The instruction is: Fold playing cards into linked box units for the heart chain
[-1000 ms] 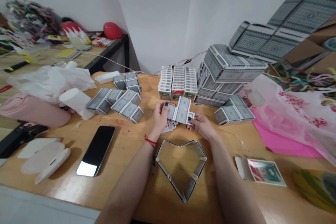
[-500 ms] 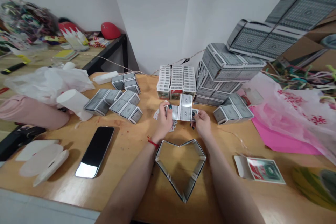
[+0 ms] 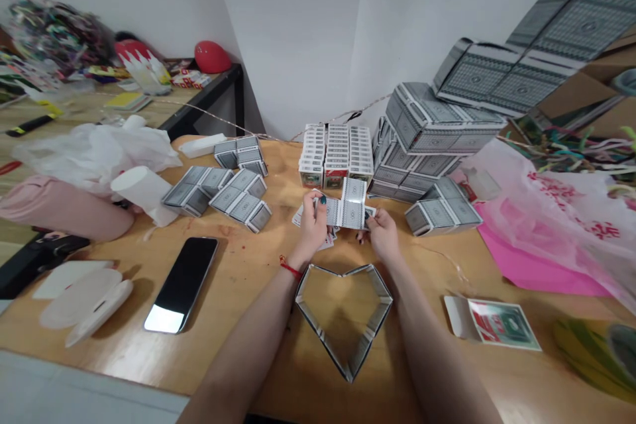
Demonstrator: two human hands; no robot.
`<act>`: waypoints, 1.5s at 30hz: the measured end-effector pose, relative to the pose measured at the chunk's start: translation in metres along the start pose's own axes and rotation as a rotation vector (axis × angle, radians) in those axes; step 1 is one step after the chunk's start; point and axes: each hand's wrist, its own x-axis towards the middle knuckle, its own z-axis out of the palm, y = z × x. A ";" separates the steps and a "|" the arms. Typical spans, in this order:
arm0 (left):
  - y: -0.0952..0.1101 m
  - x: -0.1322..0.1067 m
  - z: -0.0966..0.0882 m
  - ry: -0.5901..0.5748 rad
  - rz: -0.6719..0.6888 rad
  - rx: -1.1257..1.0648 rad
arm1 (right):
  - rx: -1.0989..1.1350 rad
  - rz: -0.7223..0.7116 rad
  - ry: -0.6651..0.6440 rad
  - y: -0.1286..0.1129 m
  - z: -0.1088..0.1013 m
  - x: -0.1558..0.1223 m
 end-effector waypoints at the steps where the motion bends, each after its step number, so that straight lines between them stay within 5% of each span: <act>1: 0.001 0.000 -0.001 -0.019 -0.016 -0.014 | 0.005 0.002 -0.025 0.000 -0.001 0.001; 5: 0.006 -0.001 -0.004 -0.084 -0.055 -0.063 | 0.070 0.027 -0.045 0.003 -0.007 0.006; 11: 0.010 0.001 -0.001 -0.236 -0.174 -0.202 | -0.066 -0.080 0.159 0.004 -0.011 0.007; 19: 0.001 0.002 0.001 -0.187 -0.220 -0.138 | -0.282 -0.169 0.201 0.007 -0.014 0.010; 45: 0.002 -0.003 0.001 -0.208 -0.223 -0.131 | -0.297 -0.214 0.134 0.003 -0.009 0.005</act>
